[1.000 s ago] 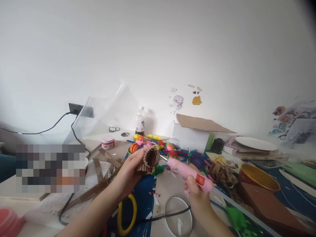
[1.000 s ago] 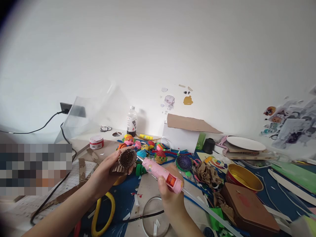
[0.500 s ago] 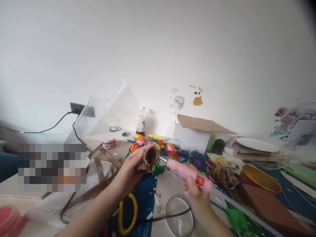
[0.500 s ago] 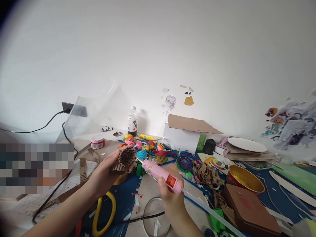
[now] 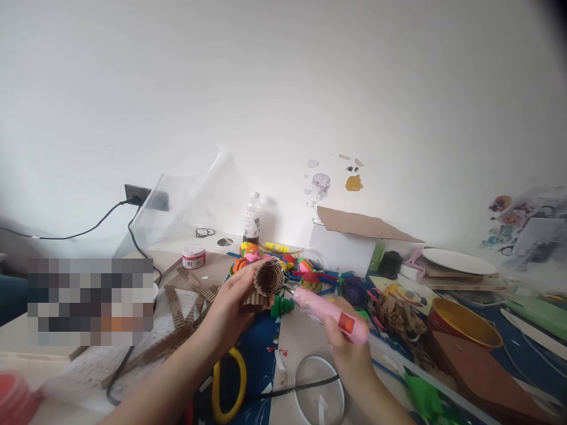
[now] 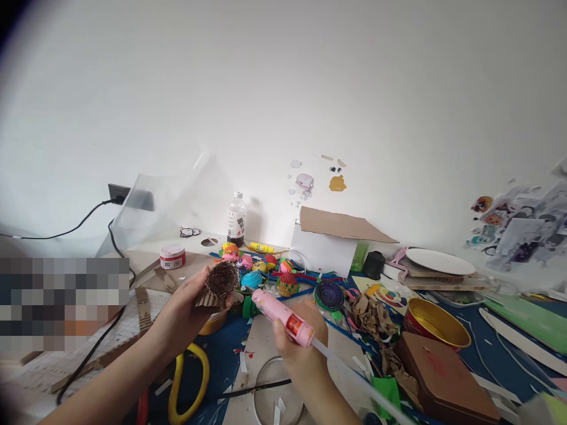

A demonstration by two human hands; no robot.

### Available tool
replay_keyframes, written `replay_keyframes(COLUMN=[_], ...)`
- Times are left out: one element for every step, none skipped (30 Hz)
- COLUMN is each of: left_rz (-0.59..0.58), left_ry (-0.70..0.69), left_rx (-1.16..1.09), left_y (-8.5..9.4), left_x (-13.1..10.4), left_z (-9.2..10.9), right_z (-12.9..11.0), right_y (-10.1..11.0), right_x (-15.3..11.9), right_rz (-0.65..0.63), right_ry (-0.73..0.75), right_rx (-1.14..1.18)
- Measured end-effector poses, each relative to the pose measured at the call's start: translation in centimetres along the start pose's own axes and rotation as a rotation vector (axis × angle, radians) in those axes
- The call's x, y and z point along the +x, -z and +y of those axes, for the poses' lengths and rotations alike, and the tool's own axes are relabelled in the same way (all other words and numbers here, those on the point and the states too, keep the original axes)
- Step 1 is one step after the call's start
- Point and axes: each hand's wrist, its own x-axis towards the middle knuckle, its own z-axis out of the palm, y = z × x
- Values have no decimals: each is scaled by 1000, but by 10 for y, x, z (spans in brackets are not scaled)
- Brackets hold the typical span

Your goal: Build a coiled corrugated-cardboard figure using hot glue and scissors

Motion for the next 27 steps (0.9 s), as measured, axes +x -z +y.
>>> replay_keyframes(left_rz=[1,2,6,15,30,53,77,98,114,125,130,130,123,115,108,106,106,111,114,117,117,113,110,111,112,110,101], left_ry=[-8,-13,-13,-7,1,10,17,19,18,21,28,40,56,76,93,106,115,118,114,106,102,103,106,112,121,128,135], left_rx=[-7,-14,-22,-33,-46,-61,-76,-92,-109,-128,-147,-162,-170,-173,-171,-165,-154,-137,-116,-93,-69,-48,-33,-26,-25,-26,-27], left_y=[0,1,1,1,1,1,0,0,0,-1,-1,0,0,0,1,0,0,-2,-3,-6,-8,-10,-13,-14,-16,-17,-18], left_x=[0,0,0,1,1,1,2,2,2,3,3,3,3,3,3,2,1,0,-2,-3,-5,-7,-9,-10,-12,-13,-14], left_z=[0,0,0,0,0,0,0,-1,-2,-3,-4,-6,-7,-9,-12,-13,-15,-17,-18,-19,-19,-20,-20,-21,-22,-23,-24], right_z=[2,4,6,8,9,10,10,10,10,9,9,8,8,7,6,5,3,1,-2,-5,-9,-13,-16,-18,-20,-21,-22], right_y=[-1,-2,-3,-5,-8,-11,-13,-15,-17,-18,-18,-18,-17,-16,-14,-12,-10,-9,-8,-7,-8,-10,-13,-17,-21,-26,-31], right_x=[2,4,5,6,6,6,5,3,1,-1,-3,-4,-5,-6,-5,-4,-2,1,3,5,6,7,6,4,1,-2,-5], right_rz=[-5,-6,-11,-33,-72,-129,-197,-263,-320,-367,-409,-444,-470,-494,-516,-536,-544,-536,-512,-477,-442,-411,-390,-379,-366,-354,-345], right_ry=[63,116,161,200,232,251,259,253,237,215,193,172,149,120,91,65,43,23,-4,-44,-101,-173,-250,-324,-395,-460,-524], right_rx=[-108,-217,-320,-408,-476,-522,-550,-566,-572,-565,-551,-528,-497,-457,-407,-346,-276,-197,-108,-6,112,241,373,495,595,668,714])
